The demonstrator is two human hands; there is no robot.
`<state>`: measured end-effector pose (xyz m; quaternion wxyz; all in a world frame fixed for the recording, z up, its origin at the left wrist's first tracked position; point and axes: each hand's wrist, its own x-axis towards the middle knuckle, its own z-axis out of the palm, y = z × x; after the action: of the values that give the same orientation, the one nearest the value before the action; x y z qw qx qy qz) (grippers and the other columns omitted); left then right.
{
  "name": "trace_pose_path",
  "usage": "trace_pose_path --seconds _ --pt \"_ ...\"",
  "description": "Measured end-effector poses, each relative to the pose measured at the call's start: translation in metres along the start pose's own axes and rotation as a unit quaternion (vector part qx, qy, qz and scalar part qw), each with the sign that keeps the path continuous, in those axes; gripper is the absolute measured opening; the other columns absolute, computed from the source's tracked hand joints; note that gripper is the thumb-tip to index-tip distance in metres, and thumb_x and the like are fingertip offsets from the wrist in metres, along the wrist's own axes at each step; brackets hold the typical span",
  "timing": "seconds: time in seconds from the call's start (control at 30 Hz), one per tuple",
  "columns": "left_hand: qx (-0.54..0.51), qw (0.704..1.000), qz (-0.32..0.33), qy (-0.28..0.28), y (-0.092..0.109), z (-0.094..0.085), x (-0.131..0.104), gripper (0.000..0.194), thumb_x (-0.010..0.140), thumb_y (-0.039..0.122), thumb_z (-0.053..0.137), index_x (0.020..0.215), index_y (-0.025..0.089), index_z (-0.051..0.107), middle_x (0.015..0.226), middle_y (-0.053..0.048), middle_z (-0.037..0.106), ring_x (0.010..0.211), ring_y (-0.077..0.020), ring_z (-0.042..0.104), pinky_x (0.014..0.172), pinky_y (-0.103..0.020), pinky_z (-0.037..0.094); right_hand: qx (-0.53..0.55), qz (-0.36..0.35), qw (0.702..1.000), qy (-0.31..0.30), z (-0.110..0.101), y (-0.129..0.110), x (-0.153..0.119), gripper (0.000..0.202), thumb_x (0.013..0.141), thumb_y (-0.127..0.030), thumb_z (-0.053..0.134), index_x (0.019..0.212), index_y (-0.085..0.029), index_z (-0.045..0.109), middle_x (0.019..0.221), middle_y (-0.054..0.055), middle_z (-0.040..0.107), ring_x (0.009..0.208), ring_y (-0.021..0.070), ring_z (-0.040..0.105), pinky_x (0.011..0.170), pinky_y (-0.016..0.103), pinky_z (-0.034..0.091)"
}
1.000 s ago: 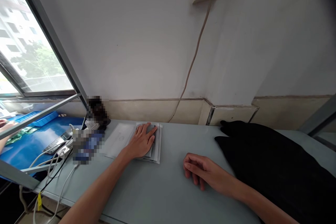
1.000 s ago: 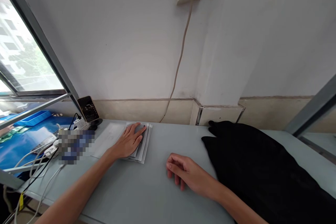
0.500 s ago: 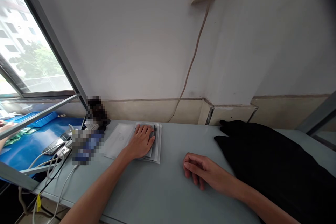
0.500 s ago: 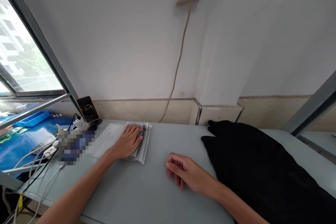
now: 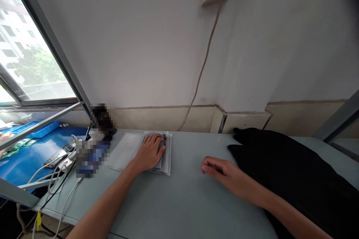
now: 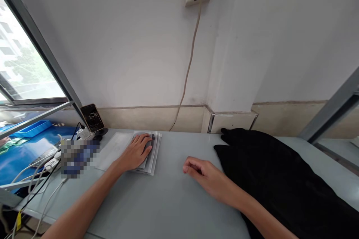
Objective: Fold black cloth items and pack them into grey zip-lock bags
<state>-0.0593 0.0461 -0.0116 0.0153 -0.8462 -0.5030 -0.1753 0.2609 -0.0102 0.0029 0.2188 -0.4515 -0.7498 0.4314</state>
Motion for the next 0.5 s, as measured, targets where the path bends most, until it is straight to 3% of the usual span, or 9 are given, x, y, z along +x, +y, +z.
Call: trace_pose_path --seconds 0.07,0.13,0.27,0.33,0.4,0.5 --pt "0.003 1.0 0.003 0.003 -0.001 0.002 0.0 0.038 0.11 0.042 0.034 0.138 0.024 0.052 0.148 -0.009 0.053 0.14 -0.0278 0.046 0.122 -0.053 0.033 -0.071 0.01 0.995 0.073 -0.013 0.007 0.002 0.048 0.102 -0.067 0.04 0.086 -0.026 0.059 0.067 -0.002 0.046 0.059 0.0159 0.038 0.056 0.029 0.032" --pt "0.005 1.0 0.008 0.006 -0.002 0.002 0.0 0.038 0.11 0.041 0.034 0.138 0.024 0.052 0.147 -0.009 0.053 0.139 -0.0274 0.047 0.122 -0.053 0.033 -0.17 0.021 0.971 0.169 -0.028 0.018 0.003 0.044 0.103 -0.063 0.036 0.09 -0.027 0.059 0.068 0.0 0.054 0.06 0.02 0.048 0.059 0.032 0.038" --pt "0.003 1.0 0.008 0.011 -0.003 0.002 0.0 0.037 0.11 0.042 0.034 0.138 0.025 0.051 0.147 -0.009 0.053 0.14 -0.0272 0.047 0.123 -0.053 0.032 -0.385 0.01 0.871 0.306 -0.053 0.05 0.006 0.047 0.103 -0.051 0.027 0.104 -0.021 0.064 0.104 0.016 0.068 0.093 0.0357 0.061 0.083 0.049 0.048" --pt "-0.002 1.0 0.008 0.012 -0.003 0.002 -0.001 0.037 0.11 0.042 0.033 0.138 0.026 0.05 0.147 -0.009 0.053 0.14 -0.0271 0.047 0.123 -0.053 0.031 -0.448 0.046 0.826 0.338 -0.058 0.069 0.008 0.056 0.101 -0.052 0.026 0.122 -0.015 0.064 0.125 0.024 0.063 0.112 0.0455 0.056 0.087 0.059 0.048" --pt "-0.005 1.0 0.009 0.013 -0.002 0.001 0.0 0.037 0.11 0.043 0.033 0.138 0.026 0.051 0.147 -0.009 0.053 0.14 -0.0273 0.048 0.122 -0.053 0.032 -0.47 0.099 0.803 0.353 -0.059 0.089 0.012 0.065 0.1 -0.056 0.027 0.136 -0.011 0.058 0.142 0.027 0.055 0.127 0.0507 0.048 0.093 0.065 0.047" --pt "-0.009 1.0 0.008 0.017 -0.002 0.0 0.0 0.037 0.11 0.043 0.033 0.138 0.026 0.051 0.146 -0.009 0.054 0.138 -0.0276 0.049 0.121 -0.052 0.034 -0.471 0.156 0.815 0.301 -0.054 0.113 0.019 0.07 0.1 -0.059 0.027 0.139 -0.011 0.057 0.149 0.026 0.052 0.135 0.0483 0.047 0.103 0.066 0.043"
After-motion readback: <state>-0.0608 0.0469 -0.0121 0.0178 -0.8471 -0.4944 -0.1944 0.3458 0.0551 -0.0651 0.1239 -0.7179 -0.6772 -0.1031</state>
